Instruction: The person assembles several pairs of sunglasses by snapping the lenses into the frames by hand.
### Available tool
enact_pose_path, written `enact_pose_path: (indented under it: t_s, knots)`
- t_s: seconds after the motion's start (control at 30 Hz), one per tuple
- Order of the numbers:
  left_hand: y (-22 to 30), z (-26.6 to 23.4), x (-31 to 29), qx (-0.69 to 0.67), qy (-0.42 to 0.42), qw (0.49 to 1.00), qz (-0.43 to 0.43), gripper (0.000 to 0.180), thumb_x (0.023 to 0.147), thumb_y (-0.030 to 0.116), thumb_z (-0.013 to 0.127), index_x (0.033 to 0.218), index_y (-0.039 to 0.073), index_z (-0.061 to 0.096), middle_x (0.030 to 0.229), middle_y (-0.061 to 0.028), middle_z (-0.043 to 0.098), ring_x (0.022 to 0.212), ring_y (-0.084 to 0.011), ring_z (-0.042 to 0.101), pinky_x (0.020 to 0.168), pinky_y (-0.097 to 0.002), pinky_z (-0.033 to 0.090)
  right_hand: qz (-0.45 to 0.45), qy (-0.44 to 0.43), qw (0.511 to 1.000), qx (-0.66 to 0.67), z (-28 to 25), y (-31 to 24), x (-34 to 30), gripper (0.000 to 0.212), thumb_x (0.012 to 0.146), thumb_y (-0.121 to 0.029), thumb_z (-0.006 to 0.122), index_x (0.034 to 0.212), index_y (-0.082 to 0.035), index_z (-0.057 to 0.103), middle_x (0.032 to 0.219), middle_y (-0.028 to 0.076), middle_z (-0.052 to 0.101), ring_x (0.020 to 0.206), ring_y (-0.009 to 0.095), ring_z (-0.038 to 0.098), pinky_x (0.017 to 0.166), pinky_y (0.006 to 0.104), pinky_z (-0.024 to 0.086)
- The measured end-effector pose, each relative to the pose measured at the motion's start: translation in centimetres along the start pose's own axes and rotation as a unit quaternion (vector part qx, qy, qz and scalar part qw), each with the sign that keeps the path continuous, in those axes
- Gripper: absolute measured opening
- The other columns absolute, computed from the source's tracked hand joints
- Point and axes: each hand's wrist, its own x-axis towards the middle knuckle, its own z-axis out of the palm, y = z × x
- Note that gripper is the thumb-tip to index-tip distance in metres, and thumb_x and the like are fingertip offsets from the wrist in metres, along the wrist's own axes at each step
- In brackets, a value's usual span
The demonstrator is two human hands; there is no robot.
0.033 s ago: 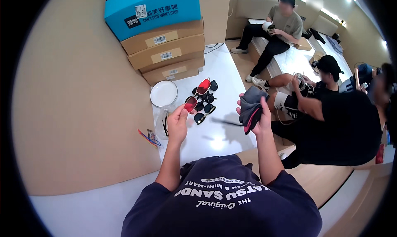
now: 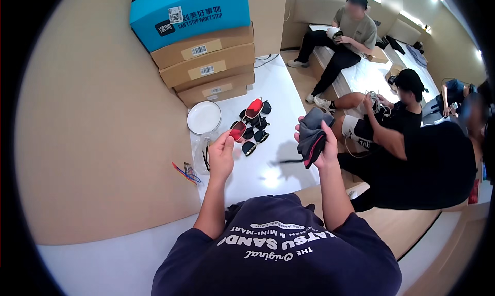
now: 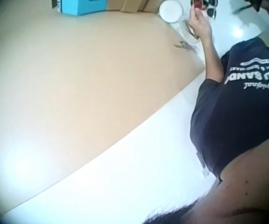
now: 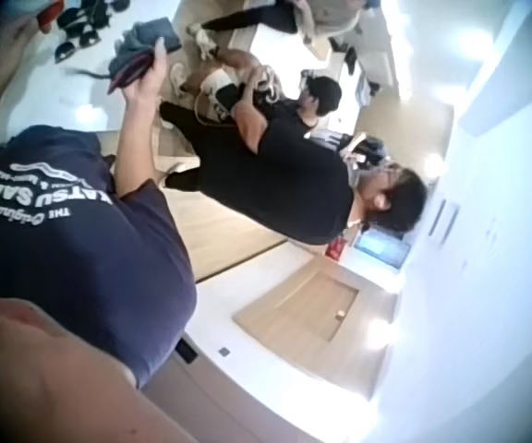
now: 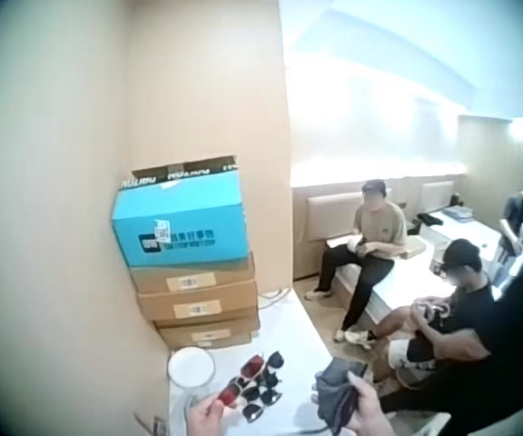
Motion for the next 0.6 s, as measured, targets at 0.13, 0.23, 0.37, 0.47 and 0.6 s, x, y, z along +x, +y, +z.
enact_pose_path:
  t_s: [0.13,0.23,0.37,0.47,0.6]
  knots:
    - [0.4,-0.3,0.2,-0.004,0.001,1.000,0.007,0.030,0.102,0.018,0.047,0.113,-0.003,0.064,0.090,-0.0056,0.069,0.086,-0.0119,0.060,0.083,-0.0255,0.045,-0.006,0.114,0.991,-0.070,3.3,0.0,0.5,0.046,0.100,-0.030,0.048,0.131,0.004,0.046,0.129,0.017,0.055,0.114,0.027,0.058,0.098,0.0390,0.048]
    - [0.5,-0.8,-0.2,0.015,0.014,1.000,0.002,0.029,0.101,0.018,0.048,0.113,-0.003,0.064,0.090,-0.0055,0.068,0.086,-0.0126,0.060,0.082,-0.0262,0.045,-0.069,0.162,0.956,-0.233,4.8,-0.3,0.9,0.035,0.097,-0.017,0.057,0.124,0.004,0.054,0.114,0.012,0.064,0.107,0.019,0.061,0.095,0.0330,0.049]
    - [-1.5,-1.5,-0.8,0.057,0.035,0.997,0.047,0.027,0.099,0.017,0.051,0.114,-0.002,0.064,0.091,-0.0052,0.068,0.084,-0.0125,0.059,0.079,-0.0258,0.046,-0.108,0.250,0.802,-0.531,2.8,-0.4,1.3,0.021,0.093,-0.016,0.065,0.107,0.000,0.066,0.092,0.004,0.067,0.082,0.012,0.060,0.075,0.0265,0.047]
    - [-1.3,-1.6,-1.4,0.036,0.031,0.999,0.022,0.027,0.099,0.016,0.051,0.116,-0.002,0.064,0.092,-0.0043,0.068,0.080,-0.0102,0.058,0.074,-0.0244,0.046,-0.194,0.228,0.593,-0.748,1.8,0.2,0.8,0.014,0.087,-0.007,0.066,0.099,-0.001,0.067,0.090,0.010,0.066,0.078,0.022,0.062,0.072,0.0286,0.048]
    - [-2.8,-1.4,-1.6,0.028,0.022,0.999,0.012,0.028,0.100,0.015,0.050,0.117,-0.001,0.064,0.090,-0.0024,0.068,0.076,-0.0060,0.055,0.067,-0.0217,0.045,-0.220,0.176,0.454,-0.845,-2.3,3.9,-0.4,0.029,0.071,0.005,0.063,0.100,-0.001,0.063,0.094,0.015,0.060,0.089,0.037,0.058,0.078,0.0414,0.048]
